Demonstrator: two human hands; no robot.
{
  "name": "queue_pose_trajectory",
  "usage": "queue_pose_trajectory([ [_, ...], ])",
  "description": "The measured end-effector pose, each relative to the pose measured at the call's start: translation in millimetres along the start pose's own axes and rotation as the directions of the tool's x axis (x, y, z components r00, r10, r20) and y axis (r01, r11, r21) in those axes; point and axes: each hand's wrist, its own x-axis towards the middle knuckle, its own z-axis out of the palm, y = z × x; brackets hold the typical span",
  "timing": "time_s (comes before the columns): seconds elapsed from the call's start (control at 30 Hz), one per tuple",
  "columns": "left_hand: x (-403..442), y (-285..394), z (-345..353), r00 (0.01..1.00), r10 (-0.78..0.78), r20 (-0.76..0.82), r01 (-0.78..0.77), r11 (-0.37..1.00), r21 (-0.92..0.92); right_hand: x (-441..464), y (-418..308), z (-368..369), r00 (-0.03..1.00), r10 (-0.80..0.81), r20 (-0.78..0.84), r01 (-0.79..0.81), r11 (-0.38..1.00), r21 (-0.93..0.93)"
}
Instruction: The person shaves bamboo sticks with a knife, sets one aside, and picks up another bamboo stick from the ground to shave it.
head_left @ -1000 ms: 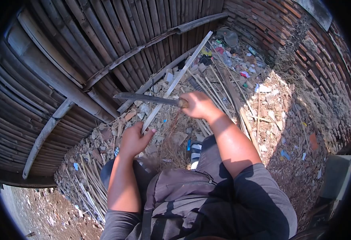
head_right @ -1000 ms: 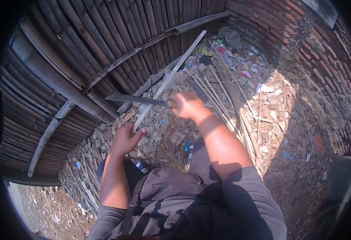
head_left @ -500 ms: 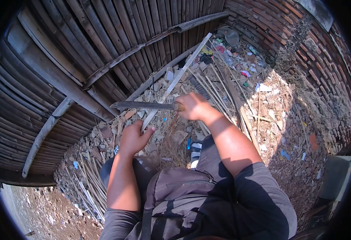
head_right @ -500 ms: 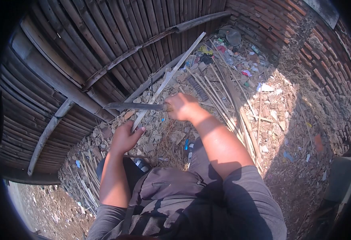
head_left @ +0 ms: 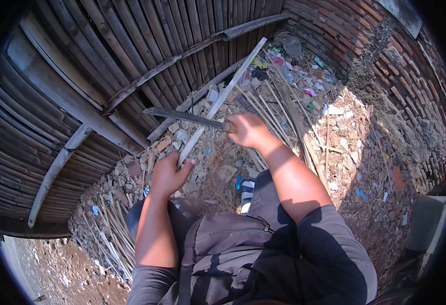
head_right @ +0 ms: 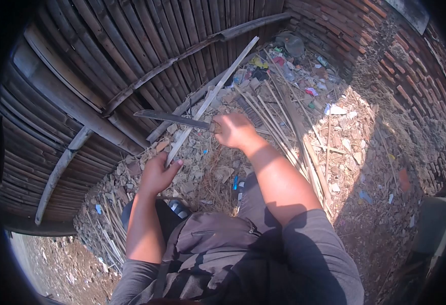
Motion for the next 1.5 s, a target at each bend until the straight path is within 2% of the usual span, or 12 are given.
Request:
queue_pose_trajectory([
  [0.07, 1, 0, 1, 1.0, 0.005, -0.005, -0.005, 1.0, 0.011, -3, -35, -18, 0.985, 0.022, 0.171, -0.017, 0.999, -0.031],
  [0.1, 1, -1, 1, 1.0, -0.002, -0.002, 0.002, 1.0, -0.01, -3, -37, -12, 0.991, -0.043, 0.124, 0.051, 0.997, -0.061],
  [0.2, -1, -5, 1, 1.0, -0.028, 0.013, 0.029, 0.997, -0.067, 6, -32, -13, 0.982, 0.018, 0.185, -0.022, 1.0, 0.017],
  [0.43, -3, -2, -5, 0.998, -0.05, 0.044, 0.053, 0.996, -0.073, 7, 1, -15, 0.983, 0.182, 0.022, -0.183, 0.983, 0.034],
  [0.7, -2, -7, -2, 1.0, -0.006, 0.004, 0.006, 0.998, -0.064, 0, -26, -24, 0.997, 0.025, 0.072, -0.024, 1.0, -0.005],
  [0.73, -3, -3, -4, 1.0, -0.021, 0.011, 0.022, 0.995, -0.099, 3, -24, -26, 0.998, 0.017, 0.063, -0.016, 1.0, -0.013],
  [0.77, -5, -1, -6, 0.999, -0.038, 0.02, 0.04, 0.99, -0.134, 4, -8, -16, 0.998, -0.024, -0.063, 0.026, 0.999, 0.028],
  [0.87, -7, -1, -10, 0.999, -0.05, 0.016, 0.052, 0.987, -0.154, 8, 5, -30, 0.98, 0.188, -0.062, -0.182, 0.98, 0.084],
  [0.97, -6, 1, -12, 0.998, -0.051, 0.026, 0.054, 0.99, -0.134, 4, 23, -29, 0.971, 0.201, -0.127, -0.187, 0.975, 0.119],
  [1.07, -4, -2, -9, 1.0, -0.024, 0.006, 0.025, 0.988, -0.152, -3, 29, -17, 0.967, 0.051, -0.25, -0.045, 0.999, 0.028],
  [1.17, -4, -7, -2, 0.999, -0.025, -0.038, 0.016, 0.977, -0.214, -7, -3, -32, 0.974, 0.111, -0.198, -0.106, 0.994, 0.036],
  [1.5, -5, -5, -4, 0.993, -0.061, -0.098, 0.041, 0.98, -0.195, -5, -1, -3, 0.865, -0.182, -0.468, 0.134, 0.982, -0.135],
])
